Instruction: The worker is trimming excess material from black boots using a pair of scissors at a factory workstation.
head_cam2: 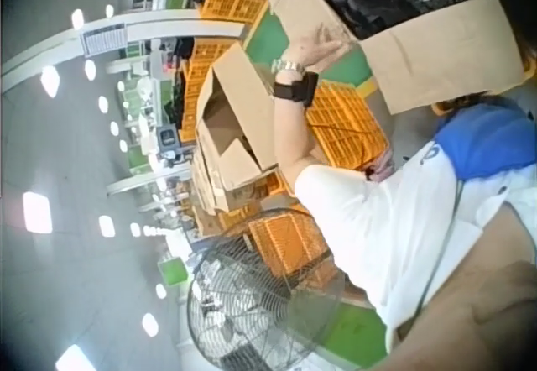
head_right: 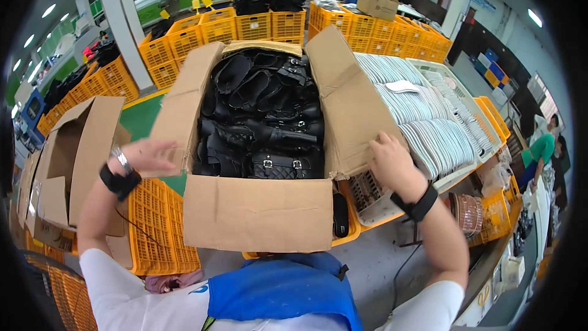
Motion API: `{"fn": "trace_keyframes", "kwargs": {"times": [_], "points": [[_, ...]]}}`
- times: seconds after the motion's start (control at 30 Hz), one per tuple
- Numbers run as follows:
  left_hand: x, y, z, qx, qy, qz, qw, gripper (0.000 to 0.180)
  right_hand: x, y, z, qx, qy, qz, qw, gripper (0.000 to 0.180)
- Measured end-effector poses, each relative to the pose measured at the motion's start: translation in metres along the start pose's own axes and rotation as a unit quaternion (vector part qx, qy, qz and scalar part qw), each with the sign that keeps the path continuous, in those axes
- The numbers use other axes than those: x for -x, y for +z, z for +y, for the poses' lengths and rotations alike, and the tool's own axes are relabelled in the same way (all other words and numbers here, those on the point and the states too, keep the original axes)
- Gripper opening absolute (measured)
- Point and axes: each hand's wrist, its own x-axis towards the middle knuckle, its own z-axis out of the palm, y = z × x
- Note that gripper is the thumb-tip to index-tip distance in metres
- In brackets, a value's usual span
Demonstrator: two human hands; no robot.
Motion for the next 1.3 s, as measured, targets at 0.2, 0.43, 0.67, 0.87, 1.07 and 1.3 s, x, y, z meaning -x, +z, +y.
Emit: {"fn": "trace_keyframes", "kwargs": {"times": [0.2,0.43,0.67,0.87,1.07,1.3], "points": [[-0.082,-0.159,0.044,-0.14,0.111,0.157,0.971,0.076,-0.128,-0.084,-0.04,0.149,-0.032,-0.346,0.926,0.029],[-0.228,-0.164,0.065,-0.048,-0.018,0.228,0.972,0.091,-0.252,-0.031,-0.024,0.208,-0.001,-0.369,0.906,0.041],[-0.269,-0.125,0.01,0.082,-0.122,0.191,0.971,0.092,-0.288,0.101,0.01,-0.093,0.304,-0.064,0.946,0.053],[-0.331,-0.087,-0.046,0.025,-0.074,0.232,0.97,0.105,-0.309,0.153,0.003,-0.55,0.43,-0.195,0.689,0.102],[-0.343,-0.108,-0.019,-0.026,-0.074,0.147,0.986,0.116,-0.315,0.163,-0.013,-0.639,0.459,-0.084,0.612,0.099],[-0.36,-0.097,-0.003,-0.19,0.104,0.198,0.956,0.089,-0.318,0.195,-0.005,-0.815,0.357,-0.061,0.453,0.093]]}}
